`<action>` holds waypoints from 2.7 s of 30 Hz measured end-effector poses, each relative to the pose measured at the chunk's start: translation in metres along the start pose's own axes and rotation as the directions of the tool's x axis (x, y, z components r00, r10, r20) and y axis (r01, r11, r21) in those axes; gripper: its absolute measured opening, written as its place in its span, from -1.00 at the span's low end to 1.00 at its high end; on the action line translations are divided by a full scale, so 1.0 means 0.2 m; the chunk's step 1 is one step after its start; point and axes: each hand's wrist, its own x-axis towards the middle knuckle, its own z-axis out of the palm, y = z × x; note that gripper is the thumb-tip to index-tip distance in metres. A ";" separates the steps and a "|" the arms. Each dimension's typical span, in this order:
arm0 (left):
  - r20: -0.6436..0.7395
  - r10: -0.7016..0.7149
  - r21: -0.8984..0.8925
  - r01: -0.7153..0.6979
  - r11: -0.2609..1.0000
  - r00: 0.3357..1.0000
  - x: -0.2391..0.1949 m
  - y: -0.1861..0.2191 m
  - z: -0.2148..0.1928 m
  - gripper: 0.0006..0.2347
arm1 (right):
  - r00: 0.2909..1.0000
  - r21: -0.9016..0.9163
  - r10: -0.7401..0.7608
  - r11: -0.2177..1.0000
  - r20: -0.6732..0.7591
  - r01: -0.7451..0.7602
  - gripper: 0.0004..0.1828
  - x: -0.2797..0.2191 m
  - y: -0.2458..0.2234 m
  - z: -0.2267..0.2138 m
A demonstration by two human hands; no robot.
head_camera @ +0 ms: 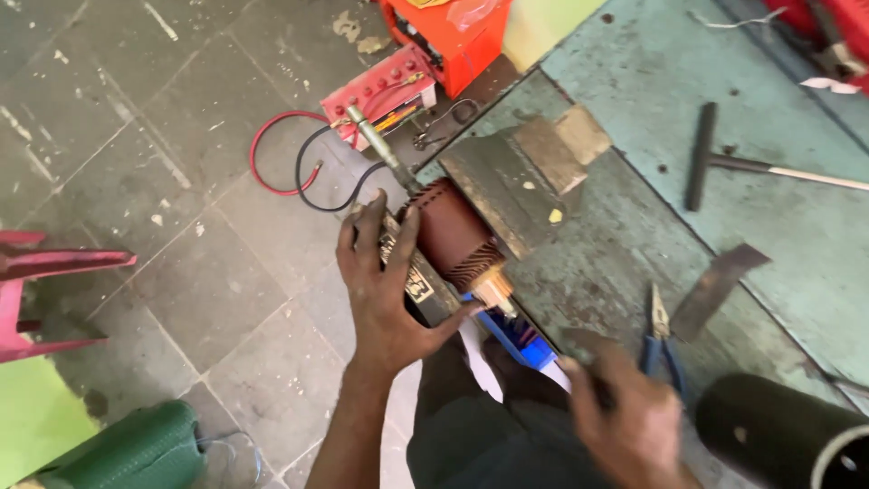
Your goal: Repairing or cleaning a motor armature held in a bench vise.
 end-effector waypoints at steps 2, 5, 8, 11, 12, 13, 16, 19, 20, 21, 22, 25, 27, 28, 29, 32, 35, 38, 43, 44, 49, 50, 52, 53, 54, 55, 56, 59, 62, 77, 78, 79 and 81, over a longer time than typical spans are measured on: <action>-0.010 -0.003 -0.034 0.002 0.999 1.000 0.00 0.00 0.01 -0.07 | 0.930 0.027 0.366 0.930 0.013 -0.366 -0.52 -0.08 0.12 -0.02; 0.017 -0.042 -0.038 0.042 0.998 0.999 -0.01 0.00 0.01 -0.08 | 0.950 0.094 0.313 0.945 0.011 -0.313 -0.62 -0.12 0.28 0.00; 0.012 -0.007 -0.042 0.007 0.999 1.000 0.00 -0.01 0.00 -0.08 | 0.984 0.180 0.176 0.967 0.040 -0.181 -0.63 -0.10 0.20 -0.01; 0.008 -0.012 -0.034 0.013 0.999 1.000 0.00 -0.01 0.01 -0.07 | 0.963 0.230 0.264 0.935 0.053 -0.269 -0.60 -0.03 0.04 0.02; 0.009 -0.015 -0.035 0.015 0.999 1.000 0.00 -0.01 0.01 -0.07 | 0.963 0.228 0.265 0.935 0.055 -0.270 -0.60 -0.02 0.02 0.02; 0.008 -0.010 -0.041 0.010 0.999 1.000 0.00 -0.01 0.01 -0.07 | 0.994 0.239 0.114 0.965 0.005 -0.112 -0.61 0.00 0.01 0.02; 0.003 -0.024 -0.050 0.024 0.998 1.000 0.00 0.00 0.00 -0.07 | 0.988 0.117 -0.128 0.984 -0.082 0.137 -0.59 0.10 -0.05 0.06; 0.002 -0.023 -0.055 0.023 0.998 1.000 0.02 0.01 -0.01 -0.07 | 0.967 0.016 -0.231 0.972 -0.108 0.234 -0.57 0.16 -0.09 0.09; 0.007 -0.018 -0.051 0.019 0.999 1.000 0.02 0.01 -0.01 -0.06 | 0.965 0.049 -0.244 0.967 -0.096 0.250 -0.58 0.17 -0.09 0.10; 0.007 -0.025 -0.067 0.025 0.997 1.000 0.03 0.00 -0.02 -0.06 | 0.966 0.034 -0.241 0.969 -0.090 0.245 -0.58 0.17 -0.10 0.10; 0.007 -0.013 -0.075 0.013 0.997 1.000 0.04 0.00 -0.02 -0.07 | 0.956 0.022 -0.274 0.960 -0.105 0.278 -0.59 0.17 -0.11 0.10; 0.005 -0.017 -0.086 0.017 0.996 1.000 0.02 -0.01 -0.01 -0.09 | 0.920 -0.058 -0.377 0.926 -0.112 0.372 -0.60 0.17 -0.14 0.09; 0.010 -0.024 -0.088 0.024 0.996 1.000 0.02 -0.02 -0.01 -0.11 | 0.893 -0.121 -0.437 0.897 -0.109 0.425 -0.61 0.19 -0.15 0.10; -0.004 -0.019 -0.093 0.018 0.995 1.000 0.02 -0.02 -0.02 -0.11 | 0.855 -0.159 -0.504 0.860 -0.124 0.485 -0.68 0.20 -0.15 0.11; -0.027 -0.004 -0.099 0.001 0.995 1.000 0.04 -0.02 -0.01 -0.12 | 0.806 -0.202 -0.574 0.815 -0.146 0.543 -0.75 0.22 -0.15 0.12; -0.015 0.016 -0.106 -0.018 0.994 1.000 0.04 -0.03 -0.02 -0.13 | 0.756 -0.247 -0.638 0.764 -0.145 0.597 -0.83 0.25 -0.10 0.16; -0.010 0.004 -0.071 -0.005 0.997 1.000 0.05 -0.02 -0.02 -0.13 | 0.786 -0.289 -0.608 0.777 -0.113 0.559 -0.87 0.23 -0.13 0.11; -0.025 0.015 -0.078 -0.017 0.997 1.000 0.03 -0.02 -0.02 -0.11 | 0.733 -0.241 -0.668 0.737 -0.126 0.631 -0.86 0.26 -0.09 0.16; -0.033 0.017 -0.088 -0.020 0.996 0.999 0.03 -0.03 -0.01 -0.07 | 0.829 -0.210 -0.537 0.838 -0.157 0.503 -0.84 0.21 -0.16 0.12; -0.039 0.017 -0.079 -0.021 0.997 0.999 0.03 -0.03 0.00 -0.06 | 0.840 -0.216 -0.519 0.849 -0.162 0.483 -0.78 0.21 -0.19 0.09; -0.032 0.021 -0.071 -0.024 0.997 0.999 0.03 -0.02 -0.02 -0.05 | 0.813 -0.209 -0.558 0.826 -0.168 0.524 -0.79 0.24 -0.17 0.14; -0.037 0.025 -0.078 -0.027 0.997 0.999 0.04 -0.02 -0.03 -0.05 | 0.817 -0.214 -0.551 0.830 -0.169 0.515 -0.77 0.23 -0.18 0.13; -0.038 0.022 -0.073 -0.024 0.997 0.999 0.02 -0.01 -0.03 -0.05 | 0.787 -0.234 -0.591 0.802 -0.180 0.549 -0.78 0.22 -0.14 0.15; -0.046 0.019 -0.072 -0.022 0.997 0.999 0.03 -0.01 -0.02 -0.05 | 0.751 -0.259 -0.633 0.770 -0.188 0.583 -0.79 0.23 -0.12 0.15; -0.057 0.025 -0.071 -0.029 0.997 0.998 0.05 -0.01 -0.02 -0.05 | 0.743 -0.265 -0.640 0.764 -0.193 0.589 -0.79 0.25 -0.13 0.16; -0.058 0.030 -0.074 -0.034 0.997 0.998 0.04 -0.01 -0.03 -0.05 | 0.775 -0.256 -0.608 0.787 -0.171 0.561 -0.84 0.24 -0.13 0.17; -0.060 0.036 -0.077 -0.040 0.996 0.998 0.03 0.00 -0.03 -0.06 | 0.805 -0.249 -0.574 0.809 -0.148 0.532 -0.88 0.23 -0.13 0.17; -0.058 0.011 -0.077 -0.016 0.997 0.998 0.03 0.00 -0.02 -0.05 | 0.765 -0.294 -0.618 0.776 -0.179 0.558 -0.86 0.22 -0.17 0.12; -0.112 0.049 -0.089 -0.059 0.994 0.992 0.02 -0.01 0.00 -0.05 | 0.765 -0.309 -0.623 0.768 -0.163 0.560 -0.94 0.24 -0.01 0.22; -0.077 0.040 -0.072 -0.046 0.996 0.996 0.01 -0.03 -0.01 -0.02 | 0.743 -0.320 -0.658 0.734 -0.120 0.599 -0.75 0.22 -0.14 0.09; -0.090 0.042 -0.064 -0.048 0.997 0.995 0.03 -0.03 0.00 -0.02 | 0.733 -0.320 -0.668 0.727 -0.124 0.608 -0.75 0.25 -0.14 0.10; -0.099 0.047 -0.077 -0.055 0.996 0.994 0.03 -0.03 -0.01 -0.03 | 0.743 -0.330 -0.658 0.733 -0.121 0.595 -0.77 0.24 -0.14 0.12; -0.095 0.054 -0.093 -0.062 0.994 0.994 0.02 -0.02 -0.01 -0.04 | 0.762 -0.337 -0.636 0.748 -0.119 0.572 -0.79 0.23 -0.11 0.14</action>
